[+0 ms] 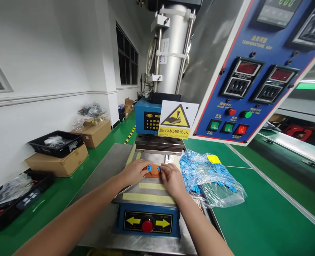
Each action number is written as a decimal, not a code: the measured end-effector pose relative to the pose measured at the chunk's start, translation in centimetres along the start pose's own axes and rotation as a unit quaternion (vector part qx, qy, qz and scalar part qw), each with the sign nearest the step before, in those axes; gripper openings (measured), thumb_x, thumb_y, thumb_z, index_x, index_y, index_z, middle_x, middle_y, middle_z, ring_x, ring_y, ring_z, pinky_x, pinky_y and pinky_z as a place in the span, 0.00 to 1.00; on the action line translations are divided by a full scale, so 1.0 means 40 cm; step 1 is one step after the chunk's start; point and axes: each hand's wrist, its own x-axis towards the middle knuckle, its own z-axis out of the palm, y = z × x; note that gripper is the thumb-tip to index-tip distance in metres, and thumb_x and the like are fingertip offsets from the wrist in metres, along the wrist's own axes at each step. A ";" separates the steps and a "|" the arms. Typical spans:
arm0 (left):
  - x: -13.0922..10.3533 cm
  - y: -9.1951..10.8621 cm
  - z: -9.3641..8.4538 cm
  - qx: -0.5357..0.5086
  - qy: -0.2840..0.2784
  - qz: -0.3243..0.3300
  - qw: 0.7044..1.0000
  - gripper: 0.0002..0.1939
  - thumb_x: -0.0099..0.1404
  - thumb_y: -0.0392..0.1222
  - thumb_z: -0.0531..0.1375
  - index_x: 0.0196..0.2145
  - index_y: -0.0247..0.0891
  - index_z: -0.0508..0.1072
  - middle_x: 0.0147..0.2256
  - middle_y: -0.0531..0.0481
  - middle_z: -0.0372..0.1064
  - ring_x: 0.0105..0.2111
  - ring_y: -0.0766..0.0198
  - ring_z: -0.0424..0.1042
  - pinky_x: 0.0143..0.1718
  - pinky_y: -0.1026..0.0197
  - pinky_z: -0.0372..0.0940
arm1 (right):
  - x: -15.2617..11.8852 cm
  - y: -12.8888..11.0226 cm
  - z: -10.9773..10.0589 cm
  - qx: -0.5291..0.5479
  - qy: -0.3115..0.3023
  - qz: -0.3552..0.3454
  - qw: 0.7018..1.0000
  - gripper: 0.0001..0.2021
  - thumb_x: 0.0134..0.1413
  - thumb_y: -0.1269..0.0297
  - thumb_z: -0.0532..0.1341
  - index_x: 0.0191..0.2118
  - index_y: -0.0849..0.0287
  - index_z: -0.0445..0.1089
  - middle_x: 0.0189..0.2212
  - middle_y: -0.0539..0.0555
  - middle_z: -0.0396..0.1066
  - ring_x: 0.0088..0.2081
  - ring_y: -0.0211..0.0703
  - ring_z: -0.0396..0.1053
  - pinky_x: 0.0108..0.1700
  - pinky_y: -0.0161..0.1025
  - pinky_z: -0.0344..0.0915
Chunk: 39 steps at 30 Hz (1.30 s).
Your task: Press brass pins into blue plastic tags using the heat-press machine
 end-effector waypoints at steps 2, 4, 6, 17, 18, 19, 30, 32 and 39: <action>-0.012 0.010 0.002 0.038 0.003 0.000 0.999 0.21 0.65 0.35 0.57 0.55 0.41 0.69 0.57 0.46 0.66 0.56 0.55 0.65 0.57 0.54 0.61 | 0.002 0.004 0.005 -0.010 0.008 -0.015 1.000 0.14 0.61 0.71 0.54 0.45 0.60 0.76 0.45 0.57 0.76 0.45 0.48 0.68 0.50 0.43 0.67; -0.022 0.017 0.009 0.086 0.001 0.016 0.996 0.18 0.66 0.37 0.57 0.54 0.40 0.70 0.57 0.45 0.66 0.56 0.53 0.65 0.58 0.52 0.61 | 0.004 0.010 0.013 -0.011 0.021 -0.025 0.999 0.13 0.62 0.71 0.54 0.44 0.61 0.76 0.43 0.57 0.76 0.43 0.47 0.68 0.47 0.42 0.68; -0.032 0.019 0.020 0.129 -0.003 0.037 0.991 0.16 0.67 0.37 0.55 0.52 0.39 0.71 0.55 0.44 0.68 0.53 0.52 0.67 0.55 0.50 0.63 | 0.007 0.015 0.019 -0.005 0.034 -0.024 0.999 0.12 0.61 0.71 0.55 0.42 0.61 0.76 0.40 0.57 0.76 0.40 0.47 0.68 0.45 0.42 0.69; -0.061 0.021 0.079 0.169 0.041 0.033 0.984 0.20 0.66 0.35 0.55 0.55 0.35 0.68 0.56 0.42 0.66 0.57 0.50 0.63 0.54 0.47 0.62 | 0.002 -0.001 0.014 -0.062 0.004 -0.071 0.995 0.12 0.62 0.73 0.54 0.41 0.60 0.76 0.39 0.56 0.76 0.40 0.46 0.66 0.44 0.41 0.67; -0.063 0.024 0.079 0.167 0.042 0.032 0.985 0.20 0.66 0.36 0.55 0.55 0.35 0.68 0.56 0.42 0.66 0.56 0.50 0.63 0.54 0.47 0.61 | -0.002 -0.003 0.014 -0.089 -0.003 -0.081 0.993 0.13 0.62 0.73 0.54 0.43 0.61 0.75 0.41 0.57 0.75 0.41 0.47 0.66 0.45 0.42 0.67; -0.064 0.027 0.078 0.166 0.042 0.032 0.985 0.20 0.66 0.36 0.55 0.55 0.35 0.68 0.56 0.42 0.66 0.56 0.50 0.63 0.53 0.47 0.61 | -0.006 -0.004 0.015 -0.116 -0.007 -0.089 0.989 0.13 0.61 0.74 0.54 0.44 0.61 0.75 0.43 0.58 0.75 0.42 0.48 0.66 0.45 0.43 0.66; -0.066 0.035 0.090 0.191 0.060 0.021 0.979 0.19 0.67 0.37 0.53 0.55 0.36 0.68 0.57 0.41 0.64 0.56 0.50 0.63 0.53 0.48 0.60 | 0.006 -0.014 0.029 -0.072 0.034 -0.024 0.997 0.12 0.60 0.76 0.54 0.36 0.59 0.75 0.34 0.56 0.74 0.37 0.45 0.67 0.41 0.39 0.65; -0.065 0.036 0.089 0.187 0.057 0.017 0.981 0.19 0.67 0.38 0.54 0.55 0.36 0.67 0.57 0.41 0.65 0.56 0.50 0.62 0.53 0.48 0.60 | 0.006 -0.020 0.026 -0.097 0.015 -0.036 0.994 0.12 0.59 0.76 0.54 0.36 0.60 0.75 0.35 0.57 0.74 0.38 0.46 0.66 0.41 0.39 0.64; -0.063 0.055 0.075 0.170 0.038 0.005 0.985 0.19 0.67 0.38 0.55 0.55 0.31 0.68 0.56 0.38 0.65 0.57 0.48 0.61 0.54 0.45 0.60 | -0.007 -0.029 0.020 -0.134 0.006 -0.052 0.990 0.14 0.56 0.76 0.54 0.41 0.62 0.75 0.38 0.58 0.74 0.39 0.49 0.65 0.42 0.42 0.65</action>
